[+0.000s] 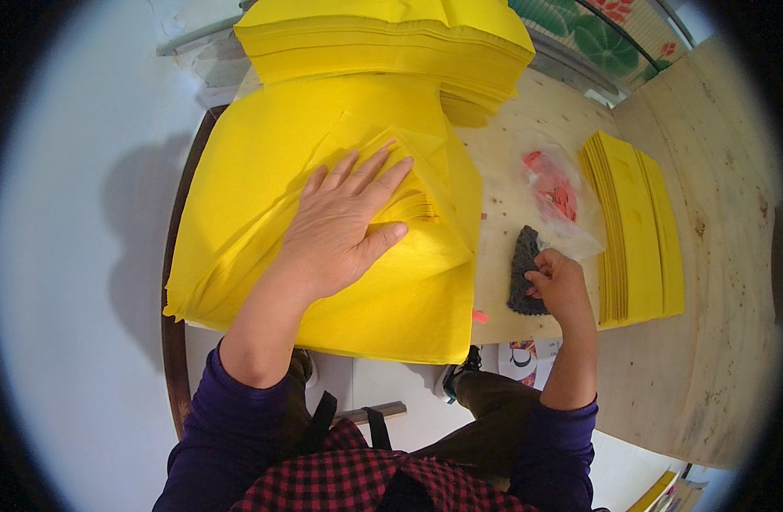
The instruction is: The person repeatedly picks small red clips from a plastic bag and places them between layers of a large yellow folded paper stack. They press the clips into place and continue the same action throughout the clip.
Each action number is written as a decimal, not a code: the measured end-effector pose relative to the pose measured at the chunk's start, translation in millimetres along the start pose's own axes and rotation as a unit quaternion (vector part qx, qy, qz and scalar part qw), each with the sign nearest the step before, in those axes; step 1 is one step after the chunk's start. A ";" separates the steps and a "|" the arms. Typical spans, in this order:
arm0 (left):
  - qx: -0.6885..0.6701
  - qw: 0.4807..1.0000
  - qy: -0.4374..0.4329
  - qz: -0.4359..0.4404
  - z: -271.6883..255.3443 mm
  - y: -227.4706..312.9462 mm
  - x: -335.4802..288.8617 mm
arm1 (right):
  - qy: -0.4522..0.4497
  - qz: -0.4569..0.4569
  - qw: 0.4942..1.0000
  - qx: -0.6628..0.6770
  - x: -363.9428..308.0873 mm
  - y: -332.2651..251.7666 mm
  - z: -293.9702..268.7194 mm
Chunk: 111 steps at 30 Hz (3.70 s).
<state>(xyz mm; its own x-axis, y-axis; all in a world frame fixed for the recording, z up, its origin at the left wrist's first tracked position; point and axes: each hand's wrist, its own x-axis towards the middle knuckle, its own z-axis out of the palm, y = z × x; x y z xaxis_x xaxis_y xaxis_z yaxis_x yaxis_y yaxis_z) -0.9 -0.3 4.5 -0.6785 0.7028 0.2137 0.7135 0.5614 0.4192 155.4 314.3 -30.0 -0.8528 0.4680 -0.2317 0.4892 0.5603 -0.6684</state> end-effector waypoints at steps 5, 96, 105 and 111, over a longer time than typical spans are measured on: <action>-0.002 1.000 0.000 0.001 -0.8 -0.5 -0.4 | 0.019 -0.043 0.986 -0.163 -7.8 -12.3 -12.8; -0.009 1.000 -0.001 0.002 -1.1 -0.3 0.2 | 0.076 -0.262 0.962 -0.004 -6.4 -102.8 58.8; -0.011 1.000 0.002 0.004 -0.2 -1.5 0.9 | 0.057 -0.248 0.964 0.073 -11.1 -101.2 58.1; -0.011 1.000 0.004 0.006 0.0 -1.4 0.8 | 0.076 -0.259 0.957 0.105 -11.1 -100.1 61.1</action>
<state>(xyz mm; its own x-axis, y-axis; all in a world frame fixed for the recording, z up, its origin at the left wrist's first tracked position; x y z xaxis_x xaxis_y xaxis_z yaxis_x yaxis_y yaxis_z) -2.4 -0.5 4.0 -0.6719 0.7052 0.2264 0.7173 0.5433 0.4363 104.8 211.2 -3.7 -0.9265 0.2685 0.2637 -0.0523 0.6022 -0.7966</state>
